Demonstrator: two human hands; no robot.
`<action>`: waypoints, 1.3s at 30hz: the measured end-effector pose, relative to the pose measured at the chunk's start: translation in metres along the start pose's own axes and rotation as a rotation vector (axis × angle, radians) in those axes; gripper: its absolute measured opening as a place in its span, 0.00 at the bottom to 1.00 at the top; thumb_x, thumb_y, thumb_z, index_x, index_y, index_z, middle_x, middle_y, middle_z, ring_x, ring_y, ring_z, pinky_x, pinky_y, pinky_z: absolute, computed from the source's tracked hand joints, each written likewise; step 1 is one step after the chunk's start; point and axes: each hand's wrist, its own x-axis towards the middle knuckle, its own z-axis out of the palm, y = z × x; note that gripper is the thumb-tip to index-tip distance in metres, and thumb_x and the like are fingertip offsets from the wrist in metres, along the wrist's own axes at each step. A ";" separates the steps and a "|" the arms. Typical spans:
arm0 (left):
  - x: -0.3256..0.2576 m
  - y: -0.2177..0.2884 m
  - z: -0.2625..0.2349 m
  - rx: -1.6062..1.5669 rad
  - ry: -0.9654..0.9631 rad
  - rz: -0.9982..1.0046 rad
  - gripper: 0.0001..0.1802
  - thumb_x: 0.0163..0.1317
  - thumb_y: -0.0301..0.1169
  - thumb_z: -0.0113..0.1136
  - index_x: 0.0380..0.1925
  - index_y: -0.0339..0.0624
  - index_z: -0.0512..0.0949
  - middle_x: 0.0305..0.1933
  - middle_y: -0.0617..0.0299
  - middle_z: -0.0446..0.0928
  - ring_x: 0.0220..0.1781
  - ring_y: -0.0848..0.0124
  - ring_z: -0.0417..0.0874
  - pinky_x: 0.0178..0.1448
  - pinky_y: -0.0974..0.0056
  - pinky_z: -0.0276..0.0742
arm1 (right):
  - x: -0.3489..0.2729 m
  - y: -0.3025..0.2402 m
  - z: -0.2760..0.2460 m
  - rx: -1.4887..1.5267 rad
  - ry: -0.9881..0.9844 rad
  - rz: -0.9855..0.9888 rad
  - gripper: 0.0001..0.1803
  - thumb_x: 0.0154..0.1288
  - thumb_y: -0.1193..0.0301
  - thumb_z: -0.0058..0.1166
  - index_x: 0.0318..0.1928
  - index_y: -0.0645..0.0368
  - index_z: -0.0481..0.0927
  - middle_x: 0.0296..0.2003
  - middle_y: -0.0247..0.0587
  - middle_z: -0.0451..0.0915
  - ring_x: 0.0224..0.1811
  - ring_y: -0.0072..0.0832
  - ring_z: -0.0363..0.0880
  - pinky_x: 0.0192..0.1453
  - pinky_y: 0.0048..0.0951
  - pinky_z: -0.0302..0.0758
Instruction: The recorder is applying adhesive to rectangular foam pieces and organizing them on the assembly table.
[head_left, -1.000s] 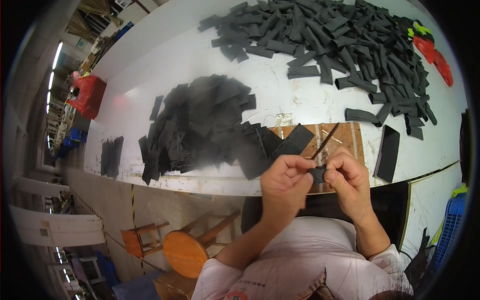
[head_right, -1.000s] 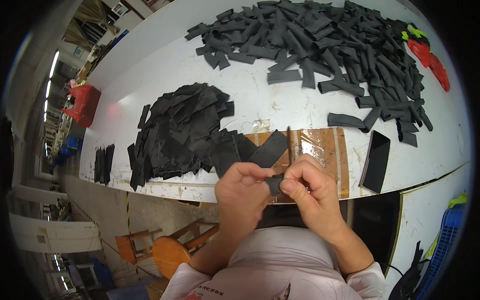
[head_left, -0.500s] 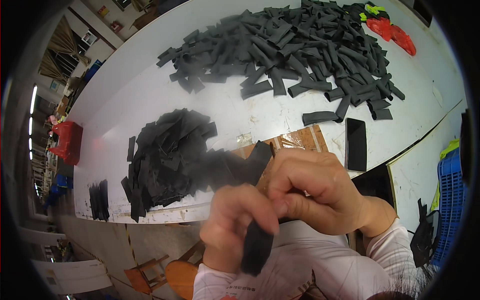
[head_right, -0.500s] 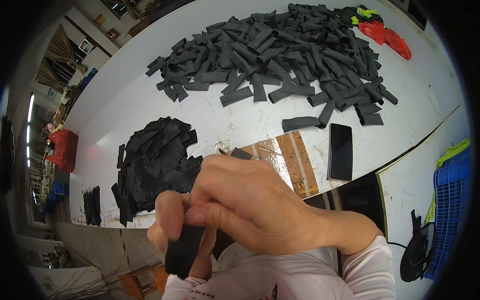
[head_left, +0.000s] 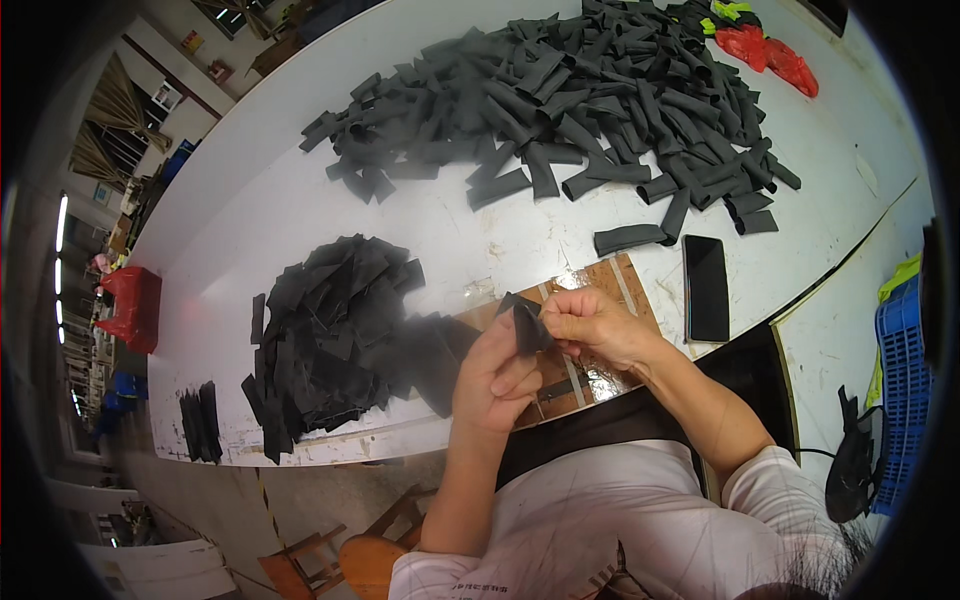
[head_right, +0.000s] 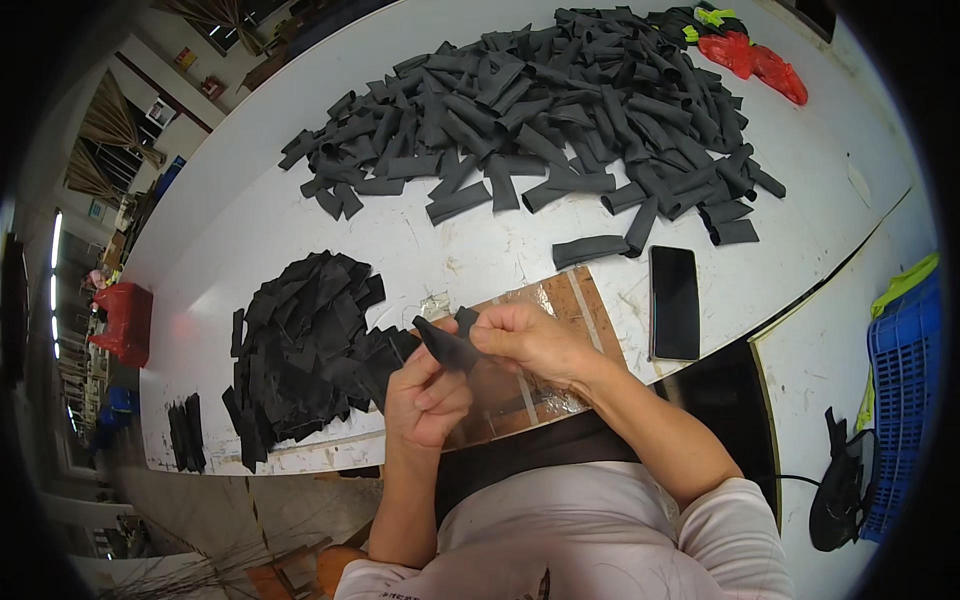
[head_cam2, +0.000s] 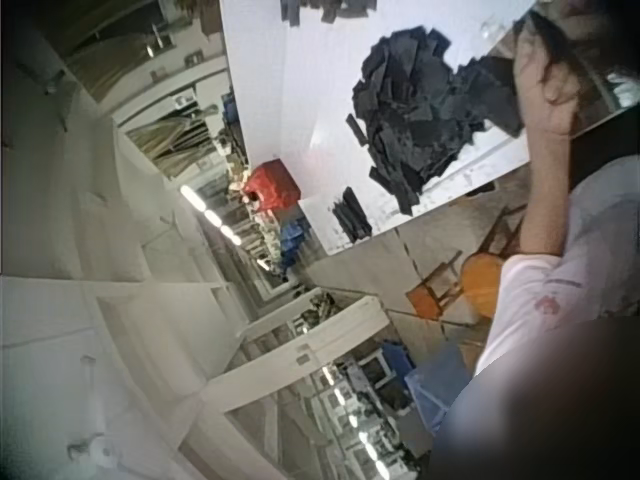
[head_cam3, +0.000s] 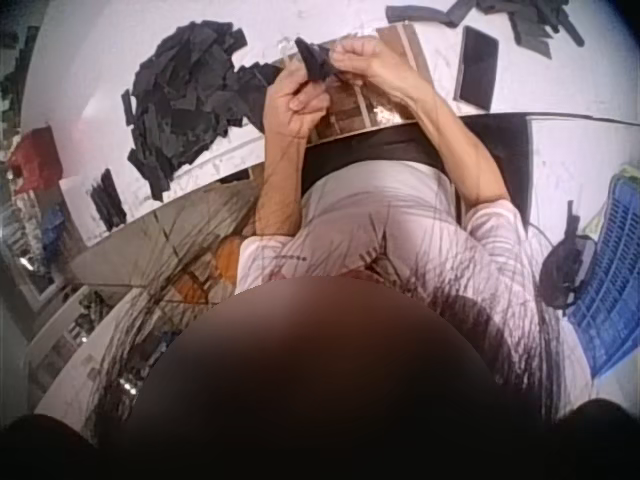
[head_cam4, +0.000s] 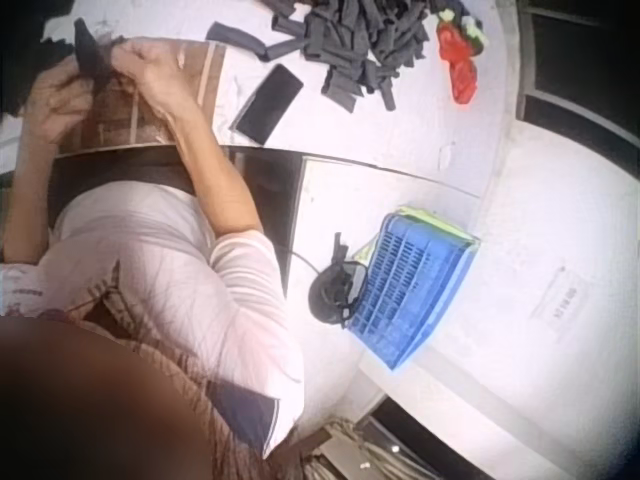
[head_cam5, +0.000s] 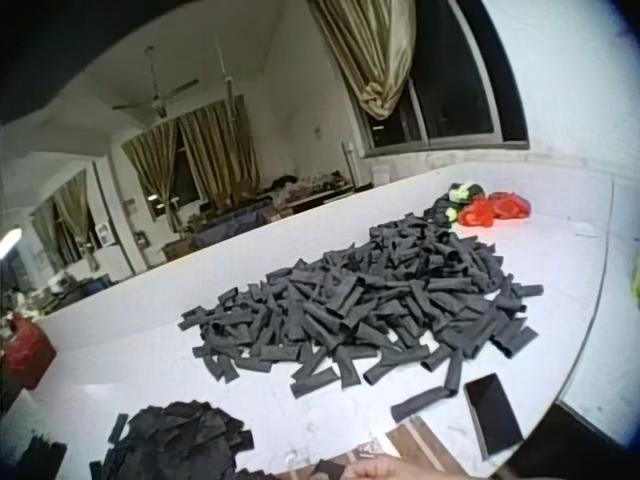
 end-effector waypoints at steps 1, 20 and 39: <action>0.001 0.003 -0.001 0.157 -0.106 0.061 0.12 0.57 0.23 0.47 0.42 0.37 0.71 0.28 0.62 0.73 0.11 0.85 0.60 0.11 0.79 0.51 | 0.000 -0.004 -0.001 -0.059 0.001 -0.002 0.11 0.60 0.67 0.48 0.24 0.58 0.71 0.17 0.27 0.67 0.17 0.12 0.59 0.20 0.14 0.54; 0.001 -0.013 0.014 0.518 -0.053 0.859 0.09 0.56 0.26 0.52 0.36 0.32 0.72 0.38 0.50 0.74 0.42 0.65 0.74 0.49 0.62 0.69 | -0.015 -0.042 0.017 -1.495 0.079 -0.637 0.08 0.48 0.72 0.52 0.28 0.60 0.69 0.21 0.39 0.69 0.25 0.37 0.72 0.24 0.34 0.67; 0.006 0.011 0.055 1.256 -0.114 0.576 0.09 0.49 0.24 0.58 0.31 0.32 0.74 0.29 0.59 0.76 0.31 0.76 0.75 0.36 0.72 0.71 | -0.034 -0.062 0.026 -1.107 0.111 -0.415 0.11 0.54 0.67 0.52 0.28 0.63 0.71 0.25 0.45 0.75 0.26 0.42 0.73 0.28 0.33 0.69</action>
